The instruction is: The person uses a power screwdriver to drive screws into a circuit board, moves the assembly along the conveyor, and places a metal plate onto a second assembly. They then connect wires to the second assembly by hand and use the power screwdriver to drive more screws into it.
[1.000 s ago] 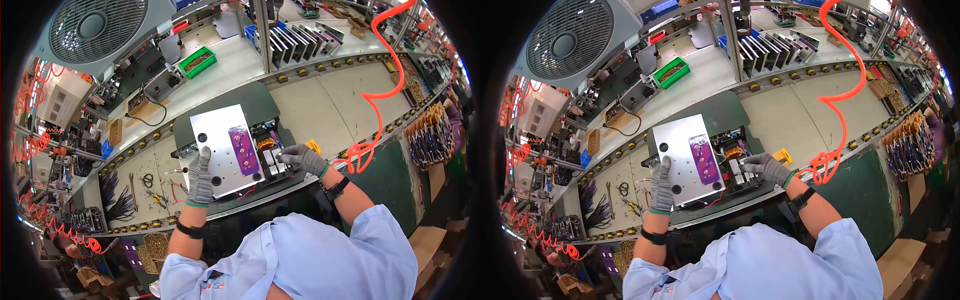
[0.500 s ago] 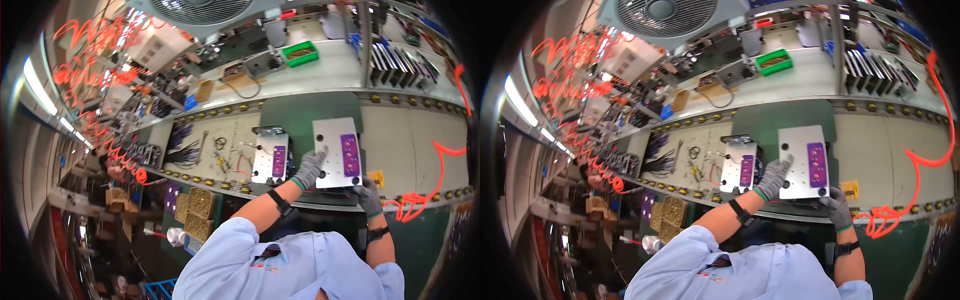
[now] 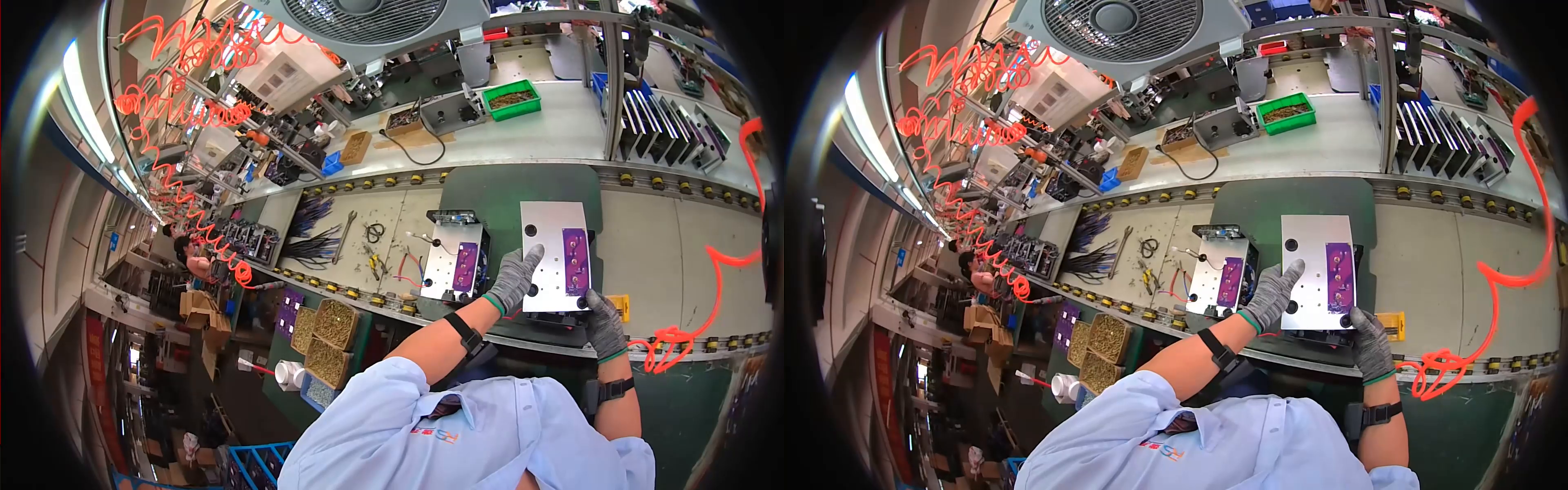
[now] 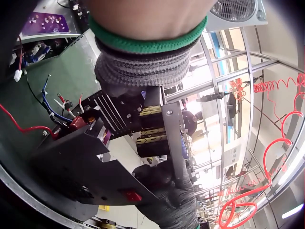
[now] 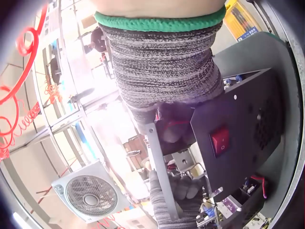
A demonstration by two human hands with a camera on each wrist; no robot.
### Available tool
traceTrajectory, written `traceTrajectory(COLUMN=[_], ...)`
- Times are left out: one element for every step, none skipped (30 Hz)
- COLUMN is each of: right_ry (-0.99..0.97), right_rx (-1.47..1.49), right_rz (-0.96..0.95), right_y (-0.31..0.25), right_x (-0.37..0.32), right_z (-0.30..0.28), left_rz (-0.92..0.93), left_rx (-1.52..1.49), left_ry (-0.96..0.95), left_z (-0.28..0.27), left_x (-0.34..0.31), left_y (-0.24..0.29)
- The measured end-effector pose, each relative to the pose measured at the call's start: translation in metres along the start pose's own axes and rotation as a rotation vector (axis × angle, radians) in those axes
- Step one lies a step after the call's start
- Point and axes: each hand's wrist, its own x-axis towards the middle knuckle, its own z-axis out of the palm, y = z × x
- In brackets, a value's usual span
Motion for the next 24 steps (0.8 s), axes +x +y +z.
traceTrajectory(right_ry=[-0.004,-0.005,0.003,0.039,0.09,0.042,0.006,-0.042,-0.028,-0.016,-0.017,0.031,0.021,0.001,-0.012,-0.007,-0.04,-0.072,-0.069,-0.065,-0.072,-0.081,-0.038,-0.038], right_rx=[0.013,0.025,0.022,0.029,0.035,-0.006,-0.067,-0.047,-0.142,-0.271,-0.184,-0.179,-0.236,-0.291,-0.3,-0.305,-0.276,-0.247,-0.214,-0.215,-0.173,-0.131,-0.158,-0.156], right_rz=[0.004,0.009,0.009,0.028,0.047,0.032,0.058,0.029,0.015,-0.03,-0.015,0.015,0.012,0.01,0.01,0.007,0.051,0.094,0.107,0.109,0.099,0.089,0.113,0.117], right_y=[0.003,0.004,0.006,-0.001,-0.009,-0.017,-0.016,-0.011,-0.013,-0.018,-0.016,-0.018,-0.016,-0.014,-0.013,-0.015,-0.014,-0.014,-0.017,-0.016,-0.015,-0.014,-0.013,-0.011], right_x=[0.003,0.004,0.005,0.002,0.0,-0.008,-0.001,0.001,0.001,-0.002,-0.004,-0.007,-0.005,-0.002,-0.002,0.0,0.002,0.002,0.001,0.0,0.001,0.002,0.004,0.007], right_z=[-0.004,-0.007,-0.01,0.003,0.015,0.014,0.007,0.003,0.002,0.006,0.008,0.011,0.004,0.001,-0.002,-0.004,-0.007,-0.009,-0.006,-0.005,-0.005,-0.005,-0.011,-0.013], left_rz=[-0.023,-0.049,-0.053,-0.084,-0.119,-0.093,-0.074,-0.079,-0.077,-0.161,-0.147,-0.127,-0.136,-0.149,-0.168,-0.183,-0.184,-0.159,-0.133,-0.136,-0.088,-0.039,-0.053,-0.057], left_rx=[-0.133,-0.267,-0.271,-0.202,-0.136,-0.223,-0.291,-0.351,-0.404,-0.478,-0.469,-0.458,-0.433,-0.425,-0.419,-0.411,-0.414,-0.402,-0.391,-0.393,-0.36,-0.326,-0.345,-0.344], left_ry=[-0.017,-0.035,-0.043,-0.025,-0.022,-0.036,-0.035,-0.042,-0.05,-0.063,-0.057,-0.039,-0.027,-0.033,-0.027,-0.021,-0.026,-0.035,-0.043,-0.046,-0.059,-0.071,-0.042,-0.04], left_z=[0.003,0.005,0.003,-0.001,-0.002,0.003,-0.001,0.0,0.001,0.002,0.003,0.004,0.003,0.002,0.0,-0.001,-0.002,-0.002,-0.002,-0.003,-0.004,-0.003,-0.001,0.0], left_x=[-0.002,-0.002,0.001,0.008,0.014,0.012,0.01,0.011,0.009,0.009,0.005,0.003,0.005,0.008,0.009,0.009,0.009,0.01,0.011,0.014,0.019,0.02,0.018,0.019], left_y=[0.003,0.004,0.0,-0.007,-0.014,-0.017,-0.015,-0.015,-0.015,-0.013,-0.008,-0.006,-0.01,-0.014,-0.018,-0.014,-0.011,-0.007,-0.003,-0.006,-0.01,-0.008,-0.007,-0.007])
